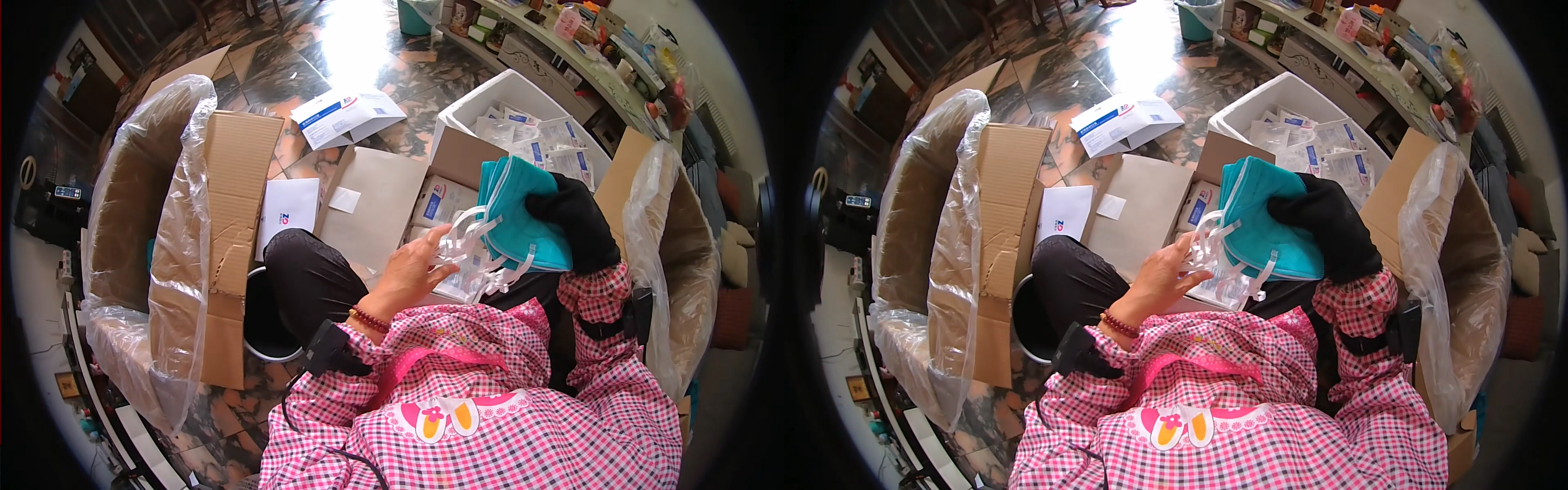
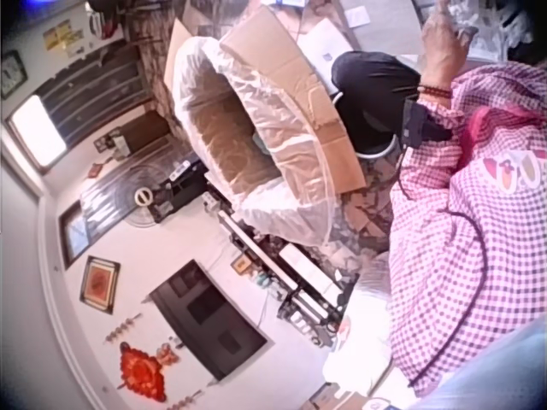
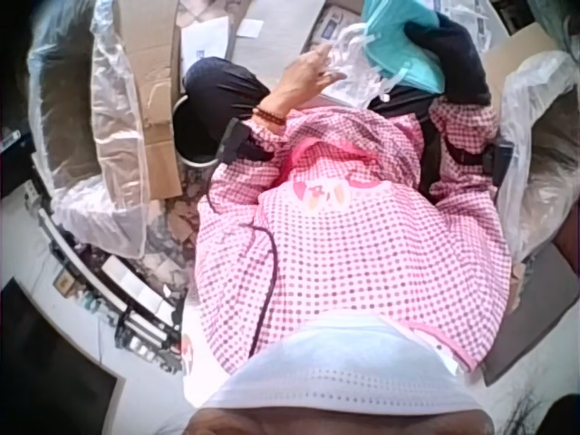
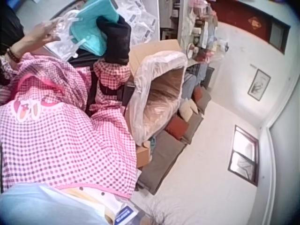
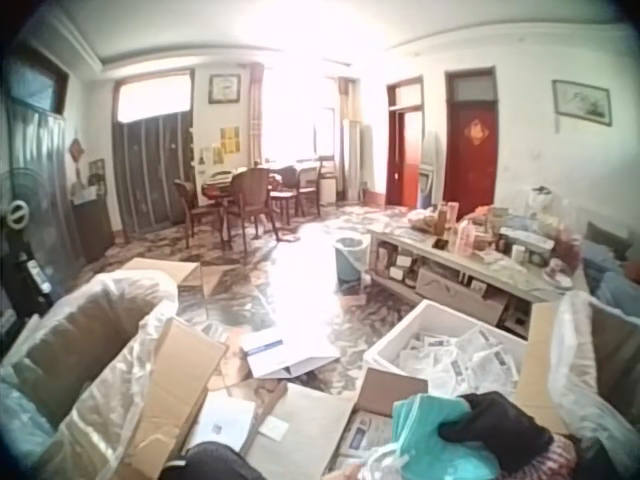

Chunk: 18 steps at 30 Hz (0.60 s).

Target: Sorting, untangling, and organizing green face masks before packing them into plastic bags and cardboard boxes.

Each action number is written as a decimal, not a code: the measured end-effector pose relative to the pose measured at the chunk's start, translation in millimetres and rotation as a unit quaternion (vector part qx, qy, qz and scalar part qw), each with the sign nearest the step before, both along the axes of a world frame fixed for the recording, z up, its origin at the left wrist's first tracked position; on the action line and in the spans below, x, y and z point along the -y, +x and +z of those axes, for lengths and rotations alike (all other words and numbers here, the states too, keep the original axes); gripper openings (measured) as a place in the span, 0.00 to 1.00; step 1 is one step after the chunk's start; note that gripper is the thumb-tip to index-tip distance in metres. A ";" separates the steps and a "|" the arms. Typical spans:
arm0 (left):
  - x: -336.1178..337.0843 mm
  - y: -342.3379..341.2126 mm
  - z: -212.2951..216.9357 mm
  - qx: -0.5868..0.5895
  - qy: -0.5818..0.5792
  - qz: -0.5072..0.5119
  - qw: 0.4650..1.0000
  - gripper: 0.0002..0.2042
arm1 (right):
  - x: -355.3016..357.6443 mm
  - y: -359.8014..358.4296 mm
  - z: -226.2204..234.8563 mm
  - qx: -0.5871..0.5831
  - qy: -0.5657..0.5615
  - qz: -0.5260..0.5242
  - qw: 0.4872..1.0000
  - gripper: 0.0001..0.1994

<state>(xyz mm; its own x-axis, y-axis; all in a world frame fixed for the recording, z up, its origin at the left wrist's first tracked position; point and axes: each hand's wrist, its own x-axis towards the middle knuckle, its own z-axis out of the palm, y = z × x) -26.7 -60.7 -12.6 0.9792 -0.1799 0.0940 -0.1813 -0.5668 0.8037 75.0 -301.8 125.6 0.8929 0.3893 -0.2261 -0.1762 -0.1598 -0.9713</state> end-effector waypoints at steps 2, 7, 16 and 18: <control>6.6 8.2 -2.5 0.007 -0.012 0.006 1.000 0.31 | 0.0 -1.7 6.6 0.007 -0.012 0.007 1.000 0.17; 20.7 22.5 -14.8 -0.005 -0.083 -0.077 0.994 0.30 | 4.0 -0.7 7.2 0.036 -0.018 0.033 0.999 0.19; 18.7 18.7 -17.3 0.040 -0.101 -0.092 0.990 0.07 | 26.8 6.5 3.3 0.038 0.004 0.015 0.999 0.19; 10.1 11.7 -19.0 0.019 -0.095 -0.085 0.992 0.07 | 31.4 7.6 9.8 0.065 0.004 -0.014 0.998 0.19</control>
<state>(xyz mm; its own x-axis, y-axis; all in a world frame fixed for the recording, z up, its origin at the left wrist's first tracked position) -15.0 -70.8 -31.6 0.9315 -0.3170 0.1781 -0.2932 -0.3654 0.8834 82.6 -333.3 135.4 0.9250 0.3656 -0.1037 -0.0523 -0.1480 -0.9876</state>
